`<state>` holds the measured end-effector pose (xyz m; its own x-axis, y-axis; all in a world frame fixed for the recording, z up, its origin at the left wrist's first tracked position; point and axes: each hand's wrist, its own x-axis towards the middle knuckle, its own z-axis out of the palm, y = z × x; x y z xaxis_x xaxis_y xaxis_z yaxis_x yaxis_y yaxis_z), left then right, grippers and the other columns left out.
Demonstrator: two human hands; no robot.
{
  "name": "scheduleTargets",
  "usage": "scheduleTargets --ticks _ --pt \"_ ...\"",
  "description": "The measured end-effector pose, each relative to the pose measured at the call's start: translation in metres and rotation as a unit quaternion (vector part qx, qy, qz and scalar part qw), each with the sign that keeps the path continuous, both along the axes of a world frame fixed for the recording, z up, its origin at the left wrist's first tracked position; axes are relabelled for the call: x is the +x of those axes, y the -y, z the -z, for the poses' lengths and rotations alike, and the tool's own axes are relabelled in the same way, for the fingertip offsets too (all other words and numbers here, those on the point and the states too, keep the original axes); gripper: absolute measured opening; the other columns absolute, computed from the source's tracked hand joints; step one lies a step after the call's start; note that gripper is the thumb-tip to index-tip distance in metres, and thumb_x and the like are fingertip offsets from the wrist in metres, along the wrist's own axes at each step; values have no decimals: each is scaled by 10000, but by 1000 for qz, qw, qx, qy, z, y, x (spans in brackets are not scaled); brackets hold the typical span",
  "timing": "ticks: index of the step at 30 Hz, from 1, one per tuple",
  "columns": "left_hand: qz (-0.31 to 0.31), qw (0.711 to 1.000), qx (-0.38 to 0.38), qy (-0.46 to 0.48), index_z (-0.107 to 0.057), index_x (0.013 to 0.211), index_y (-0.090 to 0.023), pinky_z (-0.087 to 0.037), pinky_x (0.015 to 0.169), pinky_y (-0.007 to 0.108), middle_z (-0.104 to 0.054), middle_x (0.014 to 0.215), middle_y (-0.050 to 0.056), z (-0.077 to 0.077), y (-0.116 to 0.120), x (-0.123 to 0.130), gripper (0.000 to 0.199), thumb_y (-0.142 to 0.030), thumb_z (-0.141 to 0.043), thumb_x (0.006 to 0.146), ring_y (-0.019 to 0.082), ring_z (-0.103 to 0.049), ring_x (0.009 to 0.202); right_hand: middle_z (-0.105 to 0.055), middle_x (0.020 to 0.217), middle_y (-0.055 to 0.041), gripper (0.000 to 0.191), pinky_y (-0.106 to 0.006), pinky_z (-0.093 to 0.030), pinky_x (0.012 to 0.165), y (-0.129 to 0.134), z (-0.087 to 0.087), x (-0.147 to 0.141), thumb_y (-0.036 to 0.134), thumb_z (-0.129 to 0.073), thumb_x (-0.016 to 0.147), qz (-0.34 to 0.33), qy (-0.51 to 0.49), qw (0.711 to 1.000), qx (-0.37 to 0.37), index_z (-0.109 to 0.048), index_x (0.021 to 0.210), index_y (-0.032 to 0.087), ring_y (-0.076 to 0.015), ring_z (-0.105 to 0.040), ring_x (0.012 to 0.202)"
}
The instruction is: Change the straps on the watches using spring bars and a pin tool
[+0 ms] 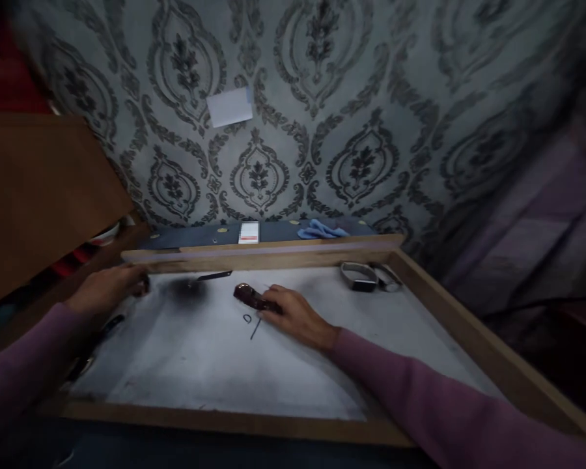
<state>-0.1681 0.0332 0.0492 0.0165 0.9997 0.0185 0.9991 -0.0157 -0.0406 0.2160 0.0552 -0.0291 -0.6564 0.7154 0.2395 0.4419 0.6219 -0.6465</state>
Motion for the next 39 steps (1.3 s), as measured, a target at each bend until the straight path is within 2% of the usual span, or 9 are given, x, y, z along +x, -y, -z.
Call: scheduleTargets --ticks 2,4,8,11,17,21,24,34,39 --pt "51 998 24 20 -605 1102 -214 -445 779 376 -656 1075 108 0 1 28 302 -262 -505 821 317 -613 982 -547 812 -34 151 -259 -395 633 0 1 0 294 -562 875 9 -27 999 -17 -613 849 154 -158 -531 714" --pt "140 982 5 124 -598 1068 -215 -450 791 345 -669 988 64 3 3 65 251 -309 -480 868 254 -617 926 -531 816 -27 139 -250 -392 627 1 2 -1 284 -577 868 17 -58 998 -37 -610 830 154 -144 -515 705" --pt "276 920 -5 277 -554 1116 -213 -444 850 332 -628 1091 56 18 2 140 249 -259 -493 879 204 -580 958 -501 848 -22 164 -244 -405 632 1 6 -3 318 -617 853 11 -116 991 -67 -623 824 156 -132 -501 722" --pt "345 882 -8 321 -563 1084 -204 -438 837 317 -610 1082 68 35 -2 170 214 -219 -511 876 200 -555 967 -501 899 -31 186 -255 -422 663 -1 10 -4 345 -639 837 -5 -158 985 -75 -636 830 159 -139 -510 773" --pt "305 865 -52 396 -599 1017 -191 -426 801 316 -638 969 47 59 -9 164 166 -252 -544 873 198 -564 893 -532 894 -24 262 -240 -428 628 -5 12 -6 410 -681 789 -15 -224 964 -145 -645 852 158 -119 -511 736" --pt "282 853 -58 435 -623 974 -177 -415 818 323 -619 951 52 64 -10 158 171 -285 -572 852 208 -551 914 -547 720 24 349 -207 -389 544 -6 14 -9 435 -762 693 -21 -268 919 -287 -613 814 144 -74 -483 586" --pt "260 837 -74 475 -632 961 -167 -412 831 330 -610 950 58 66 -12 159 196 -311 -588 834 213 -546 926 -573 666 36 371 -203 -385 530 -7 13 -9 414 -791 662 -18 -297 889 -348 -611 833 139 -63 -484 546" --pt "233 780 -135 565 -611 983 -164 -428 762 313 -631 918 43 66 -10 161 218 -322 -598 833 181 -562 838 -616 690 32 313 -198 -394 525 -4 2 -7 371 -784 690 -18 -330 870 -365 -638 846 141 -51 -491 530" --pt "223 755 -145 599 -592 1003 -169 -434 799 318 -622 895 34 61 -8 163 263 -274 -663 773 182 -560 865 -601 674 40 305 -195 -385 521 -2 -2 -8 334 -807 667 6 -389 826 -407 -611 806 146 -49 -494 520"
